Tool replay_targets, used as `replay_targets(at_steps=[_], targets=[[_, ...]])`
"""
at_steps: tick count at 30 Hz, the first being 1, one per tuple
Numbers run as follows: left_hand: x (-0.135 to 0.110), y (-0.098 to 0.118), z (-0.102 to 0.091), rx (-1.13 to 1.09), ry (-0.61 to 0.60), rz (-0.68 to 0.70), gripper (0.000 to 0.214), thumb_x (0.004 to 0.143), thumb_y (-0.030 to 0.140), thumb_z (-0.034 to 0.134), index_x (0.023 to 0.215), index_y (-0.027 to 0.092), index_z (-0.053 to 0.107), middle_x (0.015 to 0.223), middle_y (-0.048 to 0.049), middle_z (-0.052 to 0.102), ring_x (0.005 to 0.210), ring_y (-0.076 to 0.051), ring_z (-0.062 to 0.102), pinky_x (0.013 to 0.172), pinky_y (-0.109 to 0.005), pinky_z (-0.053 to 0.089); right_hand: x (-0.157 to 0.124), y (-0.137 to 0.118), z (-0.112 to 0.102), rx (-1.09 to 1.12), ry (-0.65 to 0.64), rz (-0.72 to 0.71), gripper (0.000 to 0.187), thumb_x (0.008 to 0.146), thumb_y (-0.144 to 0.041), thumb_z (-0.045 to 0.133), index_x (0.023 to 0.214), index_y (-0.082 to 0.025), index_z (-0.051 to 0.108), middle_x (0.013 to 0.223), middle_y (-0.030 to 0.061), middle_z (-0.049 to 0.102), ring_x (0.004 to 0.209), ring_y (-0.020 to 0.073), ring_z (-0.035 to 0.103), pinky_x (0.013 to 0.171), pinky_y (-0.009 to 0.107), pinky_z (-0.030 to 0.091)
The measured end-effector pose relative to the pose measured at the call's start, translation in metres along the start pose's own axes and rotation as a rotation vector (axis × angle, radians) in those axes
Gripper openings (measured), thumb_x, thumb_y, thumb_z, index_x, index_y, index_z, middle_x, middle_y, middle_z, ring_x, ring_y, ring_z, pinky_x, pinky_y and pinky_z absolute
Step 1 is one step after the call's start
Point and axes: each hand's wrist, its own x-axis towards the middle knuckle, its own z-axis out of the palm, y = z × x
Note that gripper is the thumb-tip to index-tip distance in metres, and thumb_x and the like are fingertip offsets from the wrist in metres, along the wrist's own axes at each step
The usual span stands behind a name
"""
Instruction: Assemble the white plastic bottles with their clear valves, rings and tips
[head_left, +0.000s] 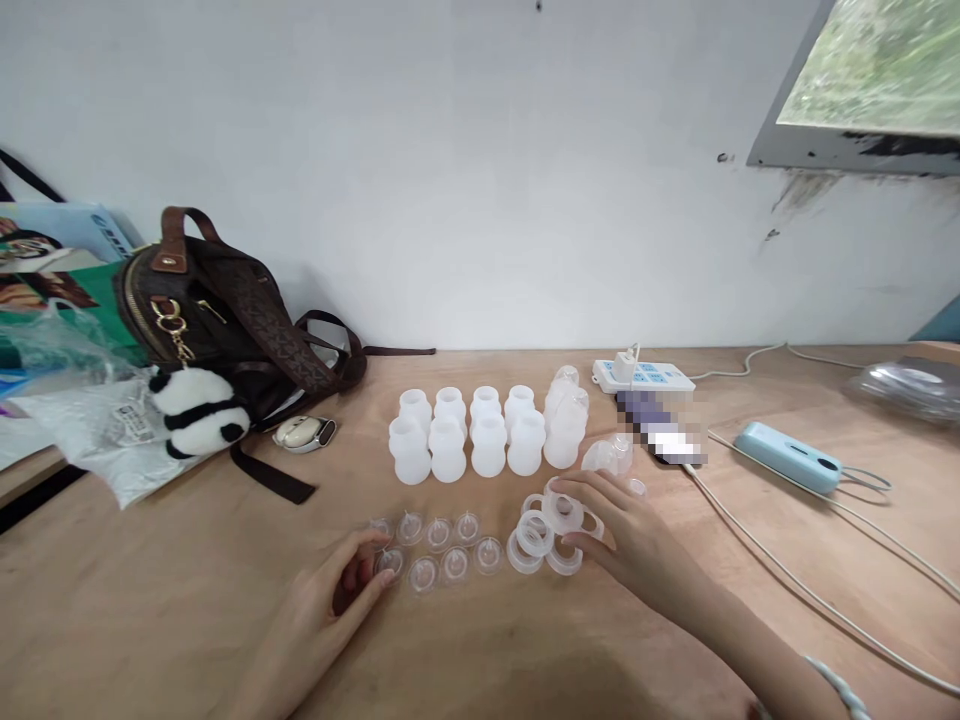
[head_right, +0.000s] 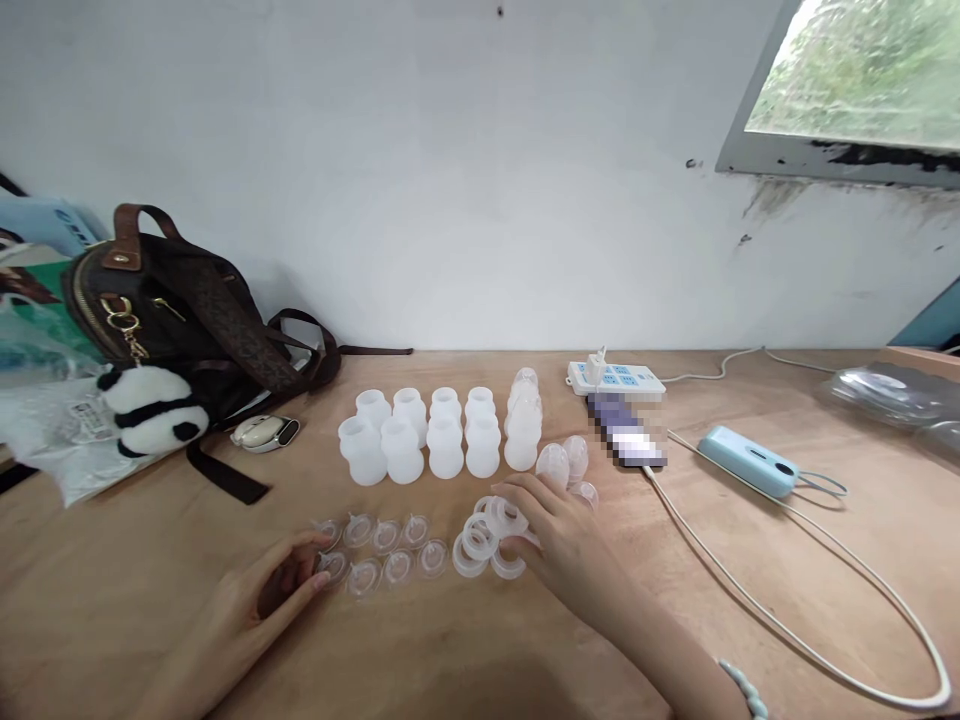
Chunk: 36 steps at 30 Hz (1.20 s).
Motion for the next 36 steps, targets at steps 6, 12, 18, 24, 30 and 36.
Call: replay_targets(at_steps=[6,12,18,24,30,36], targets=[[-0.002,-0.001,-0.001,0.019,0.049,0.013,0.028,0.084,0.046,0.061,0.103,0.025,0.065,0.066,0.0029,0.062,0.059,-0.019,0.064,0.058,-0.028,0.053,0.01,-0.006,0.0,-0.05,-0.113,-0.024,0.061,0.08,-0.004,0.064,0.135,-0.028,0.051,0.12,0.0063,0.069,0.113,0.028,0.064,0.085,0.044,0.061],[-0.006,-0.002,-0.011,0.052,0.217,0.093,0.03,0.08,0.047,0.069,0.102,0.027,0.064,0.068,0.0039,0.064,0.063,-0.02,0.063,0.063,-0.029,0.05,0.028,0.0,-0.037,-0.037,0.102,-0.004,0.029,0.095,-0.022,0.055,0.124,-0.027,0.056,0.11,0.0072,0.07,0.103,0.0267,0.065,0.084,0.043,0.056],[0.005,0.03,-0.01,0.038,0.304,0.263,0.016,0.088,0.038,0.062,0.1,0.027,0.062,0.069,0.0042,0.062,0.065,-0.019,0.059,0.068,-0.03,0.045,0.072,0.036,-0.035,-0.339,0.268,0.085,0.03,0.094,-0.035,0.056,0.119,-0.02,0.057,0.113,0.0145,0.066,0.107,0.0369,0.057,0.089,0.054,0.045],[0.013,0.066,-0.012,-0.015,0.3,0.392,0.011,0.09,0.029,0.059,0.1,0.026,0.063,0.068,0.0041,0.06,0.064,-0.017,0.057,0.066,-0.03,0.044,0.083,0.048,-0.04,-0.304,0.303,0.1,0.017,0.094,-0.037,0.055,0.1,-0.022,0.06,0.097,0.0107,0.066,0.095,0.0316,0.061,0.083,0.048,0.047],[0.005,0.089,-0.014,-0.011,0.345,0.371,0.029,0.093,0.035,0.058,0.121,0.027,0.055,0.109,-0.0064,0.065,0.098,-0.025,0.063,0.084,-0.038,0.051,0.051,-0.009,-0.091,0.076,0.598,0.168,0.023,0.086,-0.039,0.07,0.102,-0.025,0.06,0.095,0.0054,0.064,0.085,0.0232,0.058,0.075,0.037,0.048],[-0.002,0.102,0.018,-0.13,0.121,0.423,0.075,0.082,0.057,0.07,0.145,0.032,0.039,0.133,-0.0129,0.063,0.111,-0.035,0.065,0.092,-0.048,0.055,0.018,-0.062,-0.036,0.66,0.293,0.155,0.025,0.086,-0.039,0.069,0.103,-0.025,0.056,0.085,0.0012,0.063,0.073,0.0178,0.06,0.062,0.029,0.051]])
